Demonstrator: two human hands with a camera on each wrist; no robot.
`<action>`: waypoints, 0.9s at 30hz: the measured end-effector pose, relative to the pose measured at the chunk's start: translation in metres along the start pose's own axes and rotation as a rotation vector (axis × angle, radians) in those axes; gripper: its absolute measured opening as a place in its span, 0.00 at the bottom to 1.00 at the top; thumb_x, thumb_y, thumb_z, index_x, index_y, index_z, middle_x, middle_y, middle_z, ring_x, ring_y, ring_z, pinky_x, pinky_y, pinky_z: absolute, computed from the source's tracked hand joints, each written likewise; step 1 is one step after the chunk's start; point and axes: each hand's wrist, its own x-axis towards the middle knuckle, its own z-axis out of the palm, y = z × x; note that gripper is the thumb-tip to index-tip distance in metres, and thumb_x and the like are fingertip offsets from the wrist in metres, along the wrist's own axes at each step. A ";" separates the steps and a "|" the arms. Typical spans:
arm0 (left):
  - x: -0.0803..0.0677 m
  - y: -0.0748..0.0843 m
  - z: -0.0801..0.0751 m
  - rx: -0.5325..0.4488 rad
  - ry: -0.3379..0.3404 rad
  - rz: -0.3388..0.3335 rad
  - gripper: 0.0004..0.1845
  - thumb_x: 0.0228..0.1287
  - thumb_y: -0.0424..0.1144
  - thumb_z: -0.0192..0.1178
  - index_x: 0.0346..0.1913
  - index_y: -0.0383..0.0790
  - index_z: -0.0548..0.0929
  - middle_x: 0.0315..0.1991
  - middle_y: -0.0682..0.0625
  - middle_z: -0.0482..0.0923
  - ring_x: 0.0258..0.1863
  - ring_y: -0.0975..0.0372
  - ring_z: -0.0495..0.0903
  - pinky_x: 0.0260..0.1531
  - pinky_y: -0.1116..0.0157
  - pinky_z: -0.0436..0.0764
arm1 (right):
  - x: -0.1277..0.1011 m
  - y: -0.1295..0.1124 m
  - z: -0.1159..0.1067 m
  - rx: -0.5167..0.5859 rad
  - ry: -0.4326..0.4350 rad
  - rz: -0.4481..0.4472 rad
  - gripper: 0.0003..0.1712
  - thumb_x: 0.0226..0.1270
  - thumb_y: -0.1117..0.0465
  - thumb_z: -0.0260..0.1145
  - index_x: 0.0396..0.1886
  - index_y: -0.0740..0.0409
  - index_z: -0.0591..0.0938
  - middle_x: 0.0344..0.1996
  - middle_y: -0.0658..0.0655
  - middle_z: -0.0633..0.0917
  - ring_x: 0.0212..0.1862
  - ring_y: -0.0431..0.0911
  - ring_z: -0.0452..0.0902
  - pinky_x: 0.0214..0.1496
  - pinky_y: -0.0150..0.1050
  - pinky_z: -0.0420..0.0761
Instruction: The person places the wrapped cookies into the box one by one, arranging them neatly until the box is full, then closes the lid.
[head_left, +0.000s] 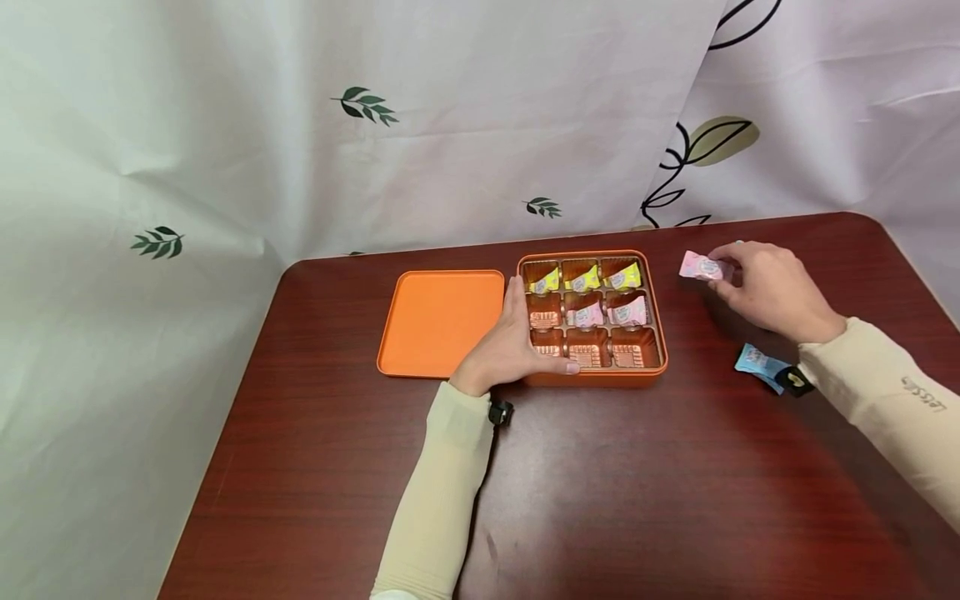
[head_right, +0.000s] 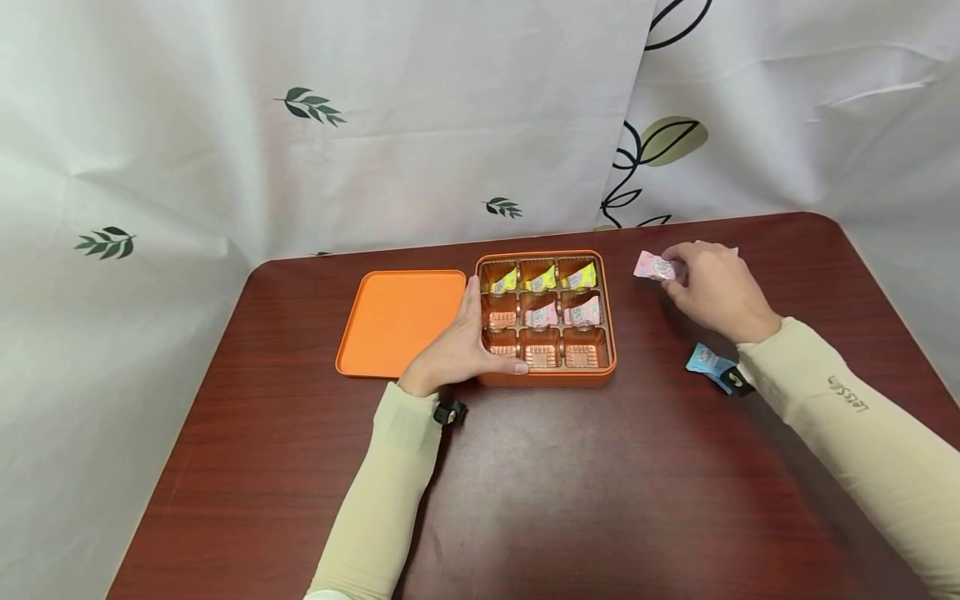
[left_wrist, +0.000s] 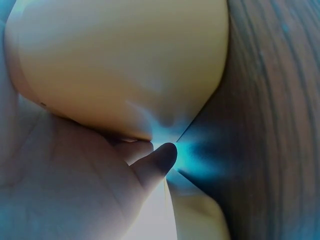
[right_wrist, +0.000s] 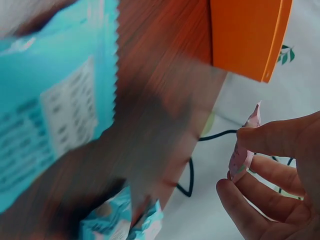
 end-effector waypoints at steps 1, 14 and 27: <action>0.000 0.000 0.000 0.002 0.001 0.003 0.80 0.45 0.64 0.77 0.77 0.50 0.17 0.79 0.50 0.15 0.79 0.61 0.28 0.73 0.55 0.58 | 0.000 -0.002 0.000 0.002 0.000 -0.002 0.15 0.55 0.71 0.69 0.45 0.71 0.83 0.29 0.61 0.81 0.32 0.53 0.72 0.35 0.50 0.69; 0.002 0.001 0.000 0.027 0.003 0.008 0.81 0.44 0.65 0.77 0.77 0.48 0.18 0.79 0.49 0.15 0.78 0.62 0.26 0.73 0.55 0.56 | -0.001 -0.021 0.004 0.040 0.033 -0.049 0.15 0.55 0.72 0.69 0.44 0.70 0.83 0.29 0.61 0.83 0.32 0.52 0.73 0.34 0.49 0.71; 0.001 0.001 0.001 0.020 0.003 -0.005 0.81 0.44 0.66 0.76 0.77 0.48 0.18 0.79 0.50 0.14 0.78 0.61 0.27 0.72 0.55 0.59 | 0.002 -0.049 0.007 0.051 0.008 -0.071 0.17 0.57 0.70 0.71 0.47 0.69 0.83 0.35 0.64 0.83 0.36 0.53 0.76 0.37 0.53 0.75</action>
